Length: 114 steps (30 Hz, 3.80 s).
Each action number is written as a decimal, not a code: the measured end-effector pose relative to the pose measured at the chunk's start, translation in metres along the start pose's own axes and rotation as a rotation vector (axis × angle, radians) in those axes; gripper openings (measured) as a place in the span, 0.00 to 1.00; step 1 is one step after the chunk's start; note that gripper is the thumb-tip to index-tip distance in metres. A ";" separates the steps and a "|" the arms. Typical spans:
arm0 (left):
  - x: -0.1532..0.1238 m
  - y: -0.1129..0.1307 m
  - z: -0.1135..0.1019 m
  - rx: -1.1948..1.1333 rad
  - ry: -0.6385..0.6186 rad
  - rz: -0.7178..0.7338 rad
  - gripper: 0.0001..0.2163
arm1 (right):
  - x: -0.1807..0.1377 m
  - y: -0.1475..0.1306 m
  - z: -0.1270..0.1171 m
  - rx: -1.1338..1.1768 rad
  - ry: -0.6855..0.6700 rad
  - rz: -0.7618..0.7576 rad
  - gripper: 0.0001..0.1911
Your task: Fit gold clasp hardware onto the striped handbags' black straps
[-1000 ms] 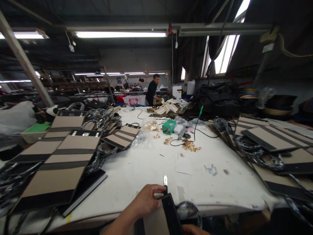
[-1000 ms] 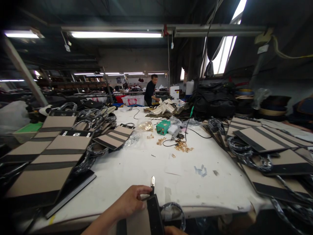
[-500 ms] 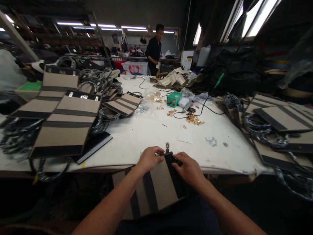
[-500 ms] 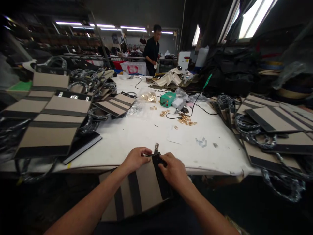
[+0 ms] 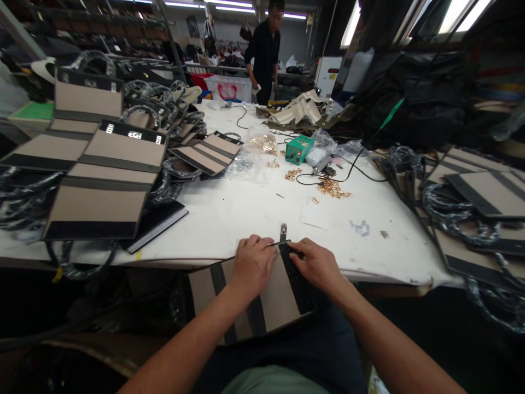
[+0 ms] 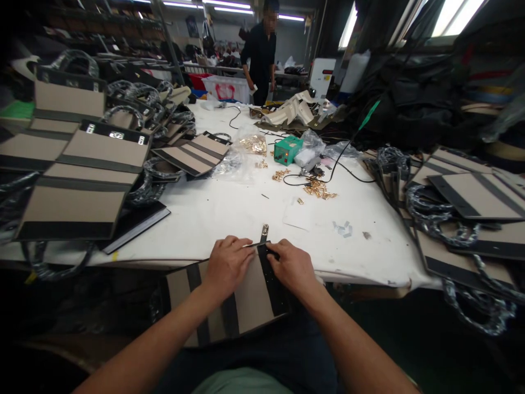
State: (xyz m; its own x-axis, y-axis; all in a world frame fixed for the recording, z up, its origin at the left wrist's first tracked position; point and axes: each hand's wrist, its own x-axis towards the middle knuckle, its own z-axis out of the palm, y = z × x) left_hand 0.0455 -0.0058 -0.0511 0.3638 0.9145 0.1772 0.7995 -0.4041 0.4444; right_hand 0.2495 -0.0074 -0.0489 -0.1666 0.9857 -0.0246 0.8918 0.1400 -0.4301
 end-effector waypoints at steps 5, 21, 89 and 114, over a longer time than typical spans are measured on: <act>-0.035 0.009 0.021 0.193 -0.002 0.111 0.24 | -0.007 -0.005 -0.002 -0.128 -0.034 -0.034 0.21; -0.038 -0.013 0.030 0.067 -0.159 0.070 0.34 | -0.013 0.000 0.021 -0.008 0.036 -0.131 0.21; -0.031 -0.013 0.047 0.251 0.203 0.219 0.28 | 0.019 0.201 -0.104 -0.102 0.012 0.390 0.10; -0.038 -0.001 0.034 0.096 0.055 0.089 0.29 | 0.011 -0.009 -0.042 0.756 -0.161 0.286 0.10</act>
State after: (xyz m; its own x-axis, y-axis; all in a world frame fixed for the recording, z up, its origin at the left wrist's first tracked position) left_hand 0.0473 -0.0409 -0.0879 0.4109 0.8735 0.2611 0.8079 -0.4816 0.3395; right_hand 0.2575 0.0063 -0.0075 -0.0857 0.9404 -0.3292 0.3944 -0.2714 -0.8779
